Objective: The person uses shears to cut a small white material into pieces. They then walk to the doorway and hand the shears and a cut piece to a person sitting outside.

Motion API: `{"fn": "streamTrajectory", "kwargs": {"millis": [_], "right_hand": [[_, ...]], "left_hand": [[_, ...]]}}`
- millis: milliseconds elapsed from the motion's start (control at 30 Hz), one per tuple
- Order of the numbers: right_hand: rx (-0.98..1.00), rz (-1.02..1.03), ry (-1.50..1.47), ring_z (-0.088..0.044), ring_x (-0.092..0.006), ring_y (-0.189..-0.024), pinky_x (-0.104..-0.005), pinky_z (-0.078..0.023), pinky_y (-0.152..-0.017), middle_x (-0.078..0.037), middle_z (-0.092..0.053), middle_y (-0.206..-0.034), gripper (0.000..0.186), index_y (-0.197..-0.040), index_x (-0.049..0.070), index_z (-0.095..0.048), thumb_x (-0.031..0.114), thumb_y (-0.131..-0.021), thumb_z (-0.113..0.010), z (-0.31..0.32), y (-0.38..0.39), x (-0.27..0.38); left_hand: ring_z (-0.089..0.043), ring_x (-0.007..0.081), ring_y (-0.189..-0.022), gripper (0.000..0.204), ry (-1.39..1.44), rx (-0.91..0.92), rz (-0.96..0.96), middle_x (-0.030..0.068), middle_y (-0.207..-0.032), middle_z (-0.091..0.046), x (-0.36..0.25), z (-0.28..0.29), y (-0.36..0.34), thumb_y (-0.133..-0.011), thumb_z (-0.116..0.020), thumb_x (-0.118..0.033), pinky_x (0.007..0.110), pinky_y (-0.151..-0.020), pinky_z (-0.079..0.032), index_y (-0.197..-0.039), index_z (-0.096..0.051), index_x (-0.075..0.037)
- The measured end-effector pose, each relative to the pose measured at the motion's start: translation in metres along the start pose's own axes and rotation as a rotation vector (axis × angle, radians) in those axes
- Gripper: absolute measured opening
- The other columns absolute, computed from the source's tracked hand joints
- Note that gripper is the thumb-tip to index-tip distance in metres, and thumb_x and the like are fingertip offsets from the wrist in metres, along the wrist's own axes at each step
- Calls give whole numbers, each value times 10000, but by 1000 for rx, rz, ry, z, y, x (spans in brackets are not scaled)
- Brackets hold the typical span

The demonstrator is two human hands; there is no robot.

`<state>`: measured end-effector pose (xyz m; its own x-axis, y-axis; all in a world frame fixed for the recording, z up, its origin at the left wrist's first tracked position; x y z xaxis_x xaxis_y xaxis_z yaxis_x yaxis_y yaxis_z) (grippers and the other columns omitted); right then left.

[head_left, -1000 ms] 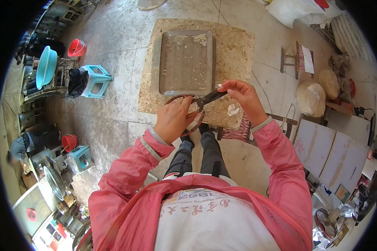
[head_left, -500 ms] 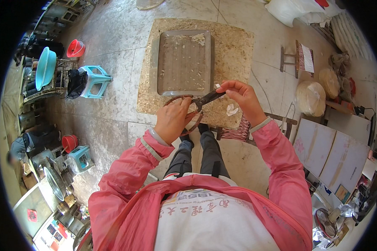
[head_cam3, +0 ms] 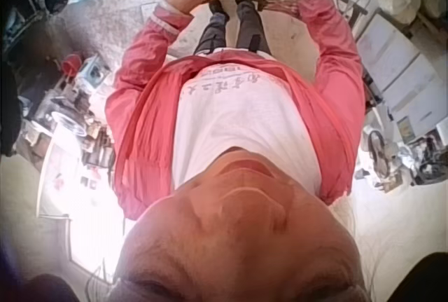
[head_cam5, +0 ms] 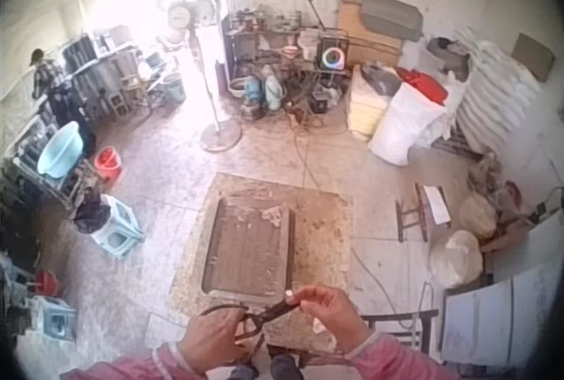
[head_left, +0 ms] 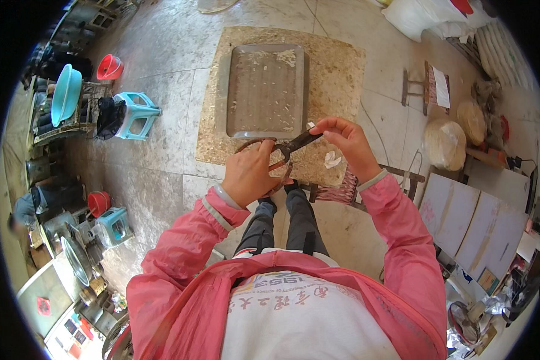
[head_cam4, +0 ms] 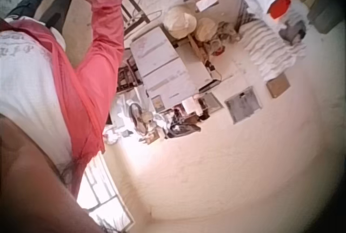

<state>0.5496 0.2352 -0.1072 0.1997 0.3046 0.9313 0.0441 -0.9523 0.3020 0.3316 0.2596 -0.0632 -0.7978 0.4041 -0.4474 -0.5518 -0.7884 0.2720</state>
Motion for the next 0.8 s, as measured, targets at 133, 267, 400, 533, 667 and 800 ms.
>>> {"fn": "streamTrajectory", "kwargs": {"millis": [133,267,400,533,667,800], "right_hand": [[6,11,-8,-597,-153,-931,-284,-425,-885,-90,-652,-949,201,-1017,-9,-593,22,-833,-517,-2,-1,3],[33,14,-55,-606,-158,-915,-279,-436,-863,-90,-652,-944,202,-1023,-8,-590,28,-838,-517,-4,-2,8],[43,28,-48,-609,-159,-910,-277,-440,-852,-94,-653,-941,210,-1034,-9,-588,31,-841,-516,-5,-2,6],[32,22,-86,-602,-140,-898,-263,-442,-842,-94,-652,-933,201,-1037,-16,-581,30,-850,-524,-9,0,10],[24,-13,-133,-601,-134,-891,-258,-445,-844,-99,-652,-932,195,-1040,-18,-570,30,-856,-528,-14,2,17],[22,-13,-125,-603,-137,-890,-255,-446,-845,-101,-653,-934,192,-1038,-18,-566,34,-858,-528,-17,0,16]], "left_hand": [[-617,298,-859,745,15,13,24,131,-925,-628,-6,8,1,-529,-812,-457,363,-693,-484,-1069,-508,-43],[-609,323,-879,820,-4,-47,-14,153,-945,-618,-4,7,3,-488,-821,-494,377,-720,-477,-1077,-495,-26],[-588,336,-930,859,-2,-37,-28,158,-982,-606,-6,14,4,-471,-820,-516,391,-785,-456,-1088,-490,-19],[-565,342,-966,890,-4,-31,-30,154,-1019,-583,-6,18,6,-457,-820,-530,392,-822,-439,-1103,-484,-19],[-547,343,-977,906,-6,-64,-43,142,-1043,-551,-5,19,9,-446,-823,-534,390,-824,-437,-1106,-482,-15],[-543,337,-976,907,-19,-70,-54,134,-1041,-544,-3,22,11,-442,-824,-530,383,-823,-437,-1107,-482,-17]]}}
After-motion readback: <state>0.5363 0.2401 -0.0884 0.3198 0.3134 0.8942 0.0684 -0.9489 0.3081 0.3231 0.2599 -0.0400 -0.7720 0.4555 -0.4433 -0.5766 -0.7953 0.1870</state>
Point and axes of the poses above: each hand's wrist, its own y-axis away from the middle knuckle, its own z-axis out of the back of the hand, x = y × z, the point moved 2 cm from there along -y, towards the middle knuckle
